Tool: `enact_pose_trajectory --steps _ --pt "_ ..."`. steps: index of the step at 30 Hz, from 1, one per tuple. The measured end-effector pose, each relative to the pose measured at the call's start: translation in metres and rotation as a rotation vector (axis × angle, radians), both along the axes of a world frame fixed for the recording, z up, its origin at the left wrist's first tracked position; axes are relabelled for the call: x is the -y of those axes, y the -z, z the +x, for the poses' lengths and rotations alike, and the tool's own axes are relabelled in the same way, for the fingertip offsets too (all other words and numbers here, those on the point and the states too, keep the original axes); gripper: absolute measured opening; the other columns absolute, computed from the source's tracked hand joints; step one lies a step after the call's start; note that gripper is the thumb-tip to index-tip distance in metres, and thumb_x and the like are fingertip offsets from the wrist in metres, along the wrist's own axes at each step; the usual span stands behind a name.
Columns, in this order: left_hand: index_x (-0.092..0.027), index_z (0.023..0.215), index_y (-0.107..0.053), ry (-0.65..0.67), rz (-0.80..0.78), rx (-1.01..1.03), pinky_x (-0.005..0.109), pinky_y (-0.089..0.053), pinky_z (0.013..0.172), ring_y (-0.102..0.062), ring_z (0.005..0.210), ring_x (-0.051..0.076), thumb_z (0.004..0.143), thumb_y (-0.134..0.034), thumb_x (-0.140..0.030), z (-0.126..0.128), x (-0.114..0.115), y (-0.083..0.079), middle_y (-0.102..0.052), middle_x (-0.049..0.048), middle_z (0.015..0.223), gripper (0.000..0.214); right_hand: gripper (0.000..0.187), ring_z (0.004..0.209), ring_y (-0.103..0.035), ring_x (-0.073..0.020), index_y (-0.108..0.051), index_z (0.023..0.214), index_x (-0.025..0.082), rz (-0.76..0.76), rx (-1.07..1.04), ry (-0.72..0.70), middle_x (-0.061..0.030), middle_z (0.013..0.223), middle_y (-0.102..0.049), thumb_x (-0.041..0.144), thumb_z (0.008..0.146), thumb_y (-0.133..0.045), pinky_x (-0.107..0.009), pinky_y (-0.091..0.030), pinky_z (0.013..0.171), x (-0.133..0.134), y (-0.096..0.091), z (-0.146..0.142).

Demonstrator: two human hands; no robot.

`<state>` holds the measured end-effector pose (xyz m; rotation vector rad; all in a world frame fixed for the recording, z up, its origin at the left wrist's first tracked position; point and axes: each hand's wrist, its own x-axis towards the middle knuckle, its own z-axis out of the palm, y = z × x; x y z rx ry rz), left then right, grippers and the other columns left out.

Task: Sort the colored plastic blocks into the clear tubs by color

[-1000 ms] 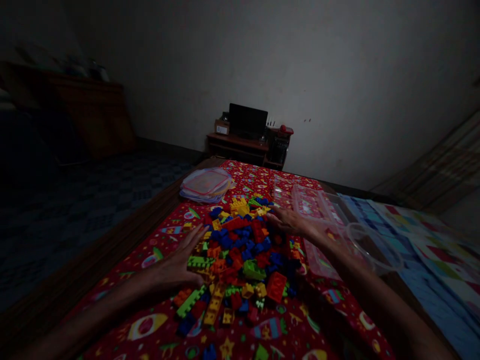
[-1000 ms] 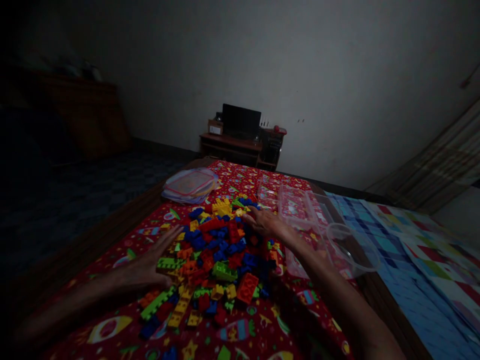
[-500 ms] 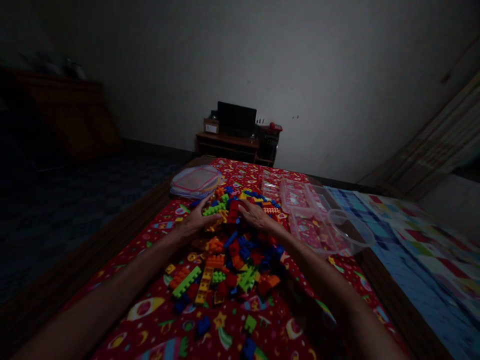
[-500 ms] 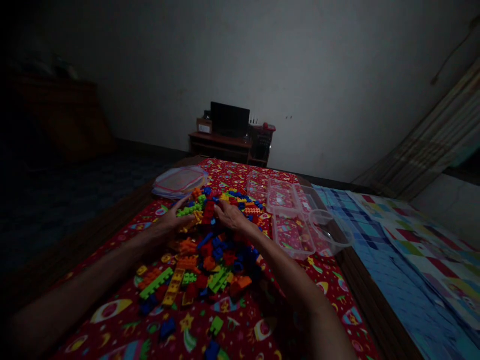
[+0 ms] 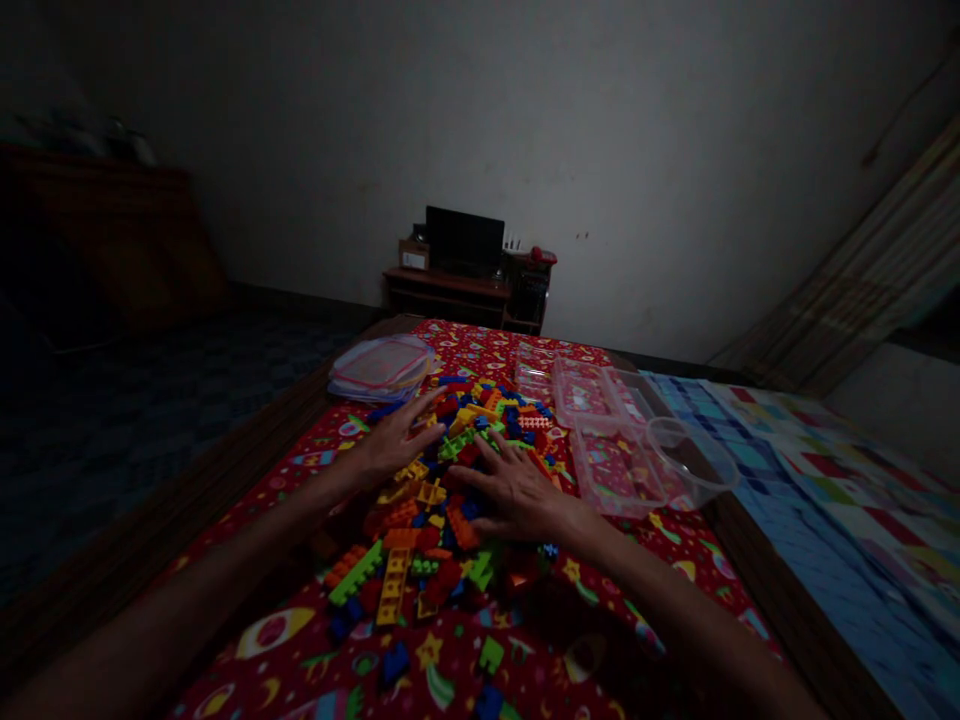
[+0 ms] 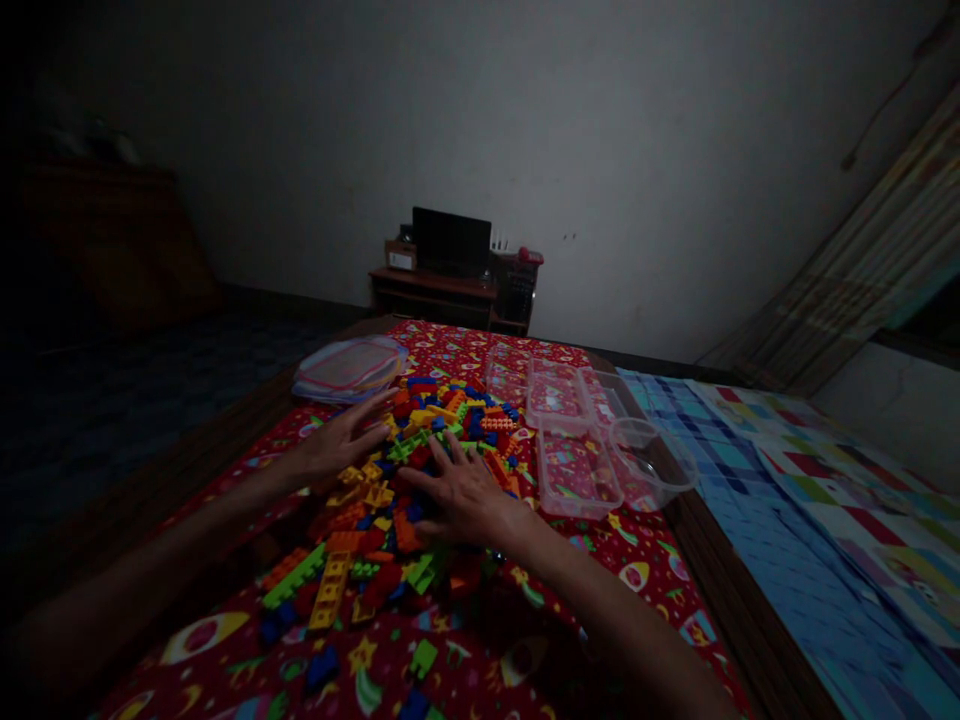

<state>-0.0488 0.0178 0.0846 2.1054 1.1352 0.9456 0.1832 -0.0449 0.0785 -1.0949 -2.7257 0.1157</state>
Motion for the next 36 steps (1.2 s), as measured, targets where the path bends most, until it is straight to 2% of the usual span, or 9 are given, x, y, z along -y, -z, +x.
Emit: enact_pose_trajectory --steps 4,9,14,17,19,22,26,30,36 --pt "-0.025 0.148 -0.029 0.025 0.204 -0.323 0.046 -0.032 0.111 -0.036 0.136 0.030 0.089 -0.044 -0.055 -0.043 0.042 0.029 -0.034 0.0077 0.152 0.067 0.068 0.141 -0.018 -0.0368 -0.032 0.146 0.033 0.056 0.030 0.077 -0.0151 0.154 -0.024 0.042 0.085 -0.060 -0.059 -0.027 0.106 -0.013 0.021 -0.006" --pt "-0.040 0.146 -0.027 0.220 0.481 -0.644 0.052 -0.031 0.109 -0.023 0.142 0.033 0.080 -0.059 -0.058 -0.066 0.118 0.043 -0.027 0.0017 0.155 0.076 0.058 0.142 -0.020 -0.0324 -0.039 0.143 0.023 0.099 -0.066 0.155 -0.0194 0.151 -0.028 0.034 0.089 -0.056 -0.054 -0.030 0.108 -0.029 0.016 0.010" --pt "-0.043 0.145 -0.028 0.460 0.623 -0.708 0.040 -0.028 0.113 -0.027 0.141 0.024 0.078 -0.062 -0.054 -0.049 0.158 0.044 -0.038 -0.0050 0.149 0.076 0.050 0.142 -0.023 -0.0292 -0.044 0.139 0.022 0.198 -0.116 0.064 -0.0169 0.151 -0.032 0.031 0.091 -0.051 -0.053 -0.029 0.111 0.028 0.006 0.025" --pt "-0.043 0.143 -0.032 0.502 0.669 -0.716 0.038 -0.021 0.116 -0.030 0.140 0.020 0.085 -0.058 -0.041 -0.035 0.145 0.052 -0.041 -0.0081 0.148 0.064 0.055 0.142 -0.024 -0.0268 -0.048 0.137 0.025 0.224 -0.032 -0.205 -0.0142 0.150 -0.035 0.041 0.085 -0.057 -0.051 -0.029 0.113 0.086 0.016 0.022" --pt "-0.043 0.143 -0.033 0.460 0.679 -0.708 0.042 -0.014 0.118 -0.029 0.140 0.021 0.088 -0.055 -0.034 -0.025 0.125 0.056 -0.040 -0.0072 0.149 0.060 0.043 0.141 -0.028 -0.0164 -0.053 0.130 0.036 0.318 0.092 -0.412 -0.0035 0.147 -0.042 0.033 0.087 -0.055 -0.040 -0.032 0.114 0.114 0.027 0.017" --pt "-0.042 0.143 -0.034 0.427 0.637 -0.693 0.053 -0.006 0.117 -0.025 0.142 0.027 0.085 -0.059 -0.031 -0.008 0.089 0.054 -0.034 -0.0022 0.153 0.064 0.035 0.138 -0.032 -0.0092 -0.059 0.121 0.041 0.418 0.174 -0.568 0.0040 0.141 -0.049 0.026 0.090 -0.050 -0.031 -0.034 0.113 0.124 0.037 0.013" --pt "-0.038 0.142 -0.036 0.426 0.572 -0.612 0.058 -0.001 0.115 -0.026 0.141 0.030 0.082 -0.061 -0.040 0.011 0.050 0.044 -0.032 0.0028 0.154 0.065 0.028 0.138 -0.033 -0.0196 -0.060 0.117 0.025 0.378 0.189 -0.478 -0.0078 0.134 -0.056 0.024 0.092 -0.048 -0.048 -0.027 0.115 0.086 0.024 0.010" --pt "-0.031 0.146 -0.030 0.270 0.497 -0.467 0.057 -0.012 0.114 -0.030 0.139 0.030 0.086 -0.055 -0.035 0.018 0.022 0.040 -0.029 0.0095 0.155 0.065 0.026 0.142 -0.024 -0.0218 -0.056 0.117 0.021 0.390 0.208 -0.345 -0.0105 0.143 -0.047 0.020 0.094 -0.044 -0.057 -0.019 0.115 0.033 0.012 0.009" --pt "-0.031 0.146 -0.031 0.091 0.420 -0.394 0.055 -0.020 0.113 -0.026 0.141 0.033 0.090 -0.047 -0.049 -0.014 0.011 0.032 -0.020 0.0080 0.158 0.061 0.035 0.142 -0.022 -0.0284 -0.057 0.124 0.020 0.288 0.003 -0.050 -0.0158 0.151 -0.031 0.032 0.092 -0.052 -0.055 -0.022 0.113 -0.031 0.013 0.025"
